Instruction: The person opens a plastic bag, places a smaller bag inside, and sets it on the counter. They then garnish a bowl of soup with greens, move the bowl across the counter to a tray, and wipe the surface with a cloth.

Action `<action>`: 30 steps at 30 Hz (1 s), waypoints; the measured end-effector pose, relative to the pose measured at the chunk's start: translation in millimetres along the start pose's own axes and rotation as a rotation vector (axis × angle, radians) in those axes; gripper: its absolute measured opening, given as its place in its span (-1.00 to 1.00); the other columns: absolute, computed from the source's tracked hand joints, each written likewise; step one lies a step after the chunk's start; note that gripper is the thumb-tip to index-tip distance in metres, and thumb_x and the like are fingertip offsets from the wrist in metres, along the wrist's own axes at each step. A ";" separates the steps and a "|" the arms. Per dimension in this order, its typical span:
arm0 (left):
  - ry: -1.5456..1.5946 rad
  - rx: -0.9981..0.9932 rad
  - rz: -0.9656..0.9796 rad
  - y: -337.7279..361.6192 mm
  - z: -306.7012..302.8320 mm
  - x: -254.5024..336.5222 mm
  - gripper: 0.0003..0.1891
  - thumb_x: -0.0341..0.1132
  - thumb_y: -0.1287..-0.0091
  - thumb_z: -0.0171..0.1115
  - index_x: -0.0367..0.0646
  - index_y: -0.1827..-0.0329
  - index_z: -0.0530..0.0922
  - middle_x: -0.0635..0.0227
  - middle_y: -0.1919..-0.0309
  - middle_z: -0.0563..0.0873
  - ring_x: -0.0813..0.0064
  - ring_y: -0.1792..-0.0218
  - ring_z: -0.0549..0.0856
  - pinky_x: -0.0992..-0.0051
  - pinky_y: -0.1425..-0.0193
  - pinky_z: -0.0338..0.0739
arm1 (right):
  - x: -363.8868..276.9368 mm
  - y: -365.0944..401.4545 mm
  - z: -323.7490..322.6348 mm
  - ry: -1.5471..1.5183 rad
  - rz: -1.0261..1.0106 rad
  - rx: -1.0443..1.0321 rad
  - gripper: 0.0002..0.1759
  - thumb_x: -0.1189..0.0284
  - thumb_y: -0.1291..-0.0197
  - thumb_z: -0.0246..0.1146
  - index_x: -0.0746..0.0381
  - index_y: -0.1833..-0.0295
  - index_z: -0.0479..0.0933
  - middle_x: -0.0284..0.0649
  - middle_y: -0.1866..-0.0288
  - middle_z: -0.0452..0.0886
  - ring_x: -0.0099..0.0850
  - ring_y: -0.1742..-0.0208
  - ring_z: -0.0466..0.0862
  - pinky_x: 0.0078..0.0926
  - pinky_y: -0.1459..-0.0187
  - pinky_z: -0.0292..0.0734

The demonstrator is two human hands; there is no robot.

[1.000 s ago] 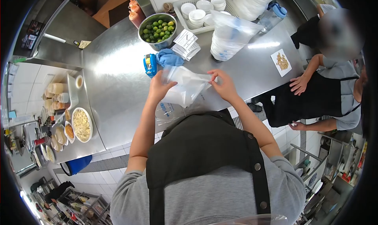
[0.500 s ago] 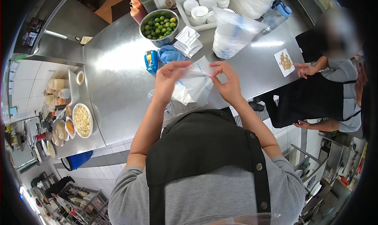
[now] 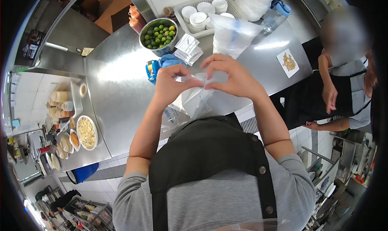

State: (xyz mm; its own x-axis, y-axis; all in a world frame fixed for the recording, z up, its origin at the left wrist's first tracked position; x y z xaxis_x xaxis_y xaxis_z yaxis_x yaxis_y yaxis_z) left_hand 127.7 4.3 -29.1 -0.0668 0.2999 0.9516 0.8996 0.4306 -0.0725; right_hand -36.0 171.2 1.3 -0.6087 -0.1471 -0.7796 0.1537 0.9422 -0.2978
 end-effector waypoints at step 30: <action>0.787 -0.327 0.121 -24.9 34.3 16.8 -0.67 -0.27 -0.48 0.26 -0.23 0.48 0.57 0.47 0.63 0.56 0.70 0.63 0.43 0.61 0.56 0.22 | 4.7 46.2 -0.2 -0.903 0.041 0.079 -0.79 0.55 -0.14 0.49 0.27 0.31 0.54 -0.36 0.39 0.60 -0.67 0.35 0.54 -0.64 0.32 0.38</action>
State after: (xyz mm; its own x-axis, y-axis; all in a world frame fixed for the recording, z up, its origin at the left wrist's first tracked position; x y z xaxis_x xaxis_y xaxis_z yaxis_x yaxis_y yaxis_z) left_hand 89.4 27.9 -21.5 0.2471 -0.4015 0.8819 0.9685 0.1309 -0.2118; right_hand -31.9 214.0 -16.0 0.2348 -0.3249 -0.9161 0.2349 0.9335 -0.2708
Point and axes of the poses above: each hand's wrist, its own y-axis away from the middle knuckle, its own z-axis out of the palm, x = y × z, the point moved 1 cm from there along -y, towards the middle knuckle
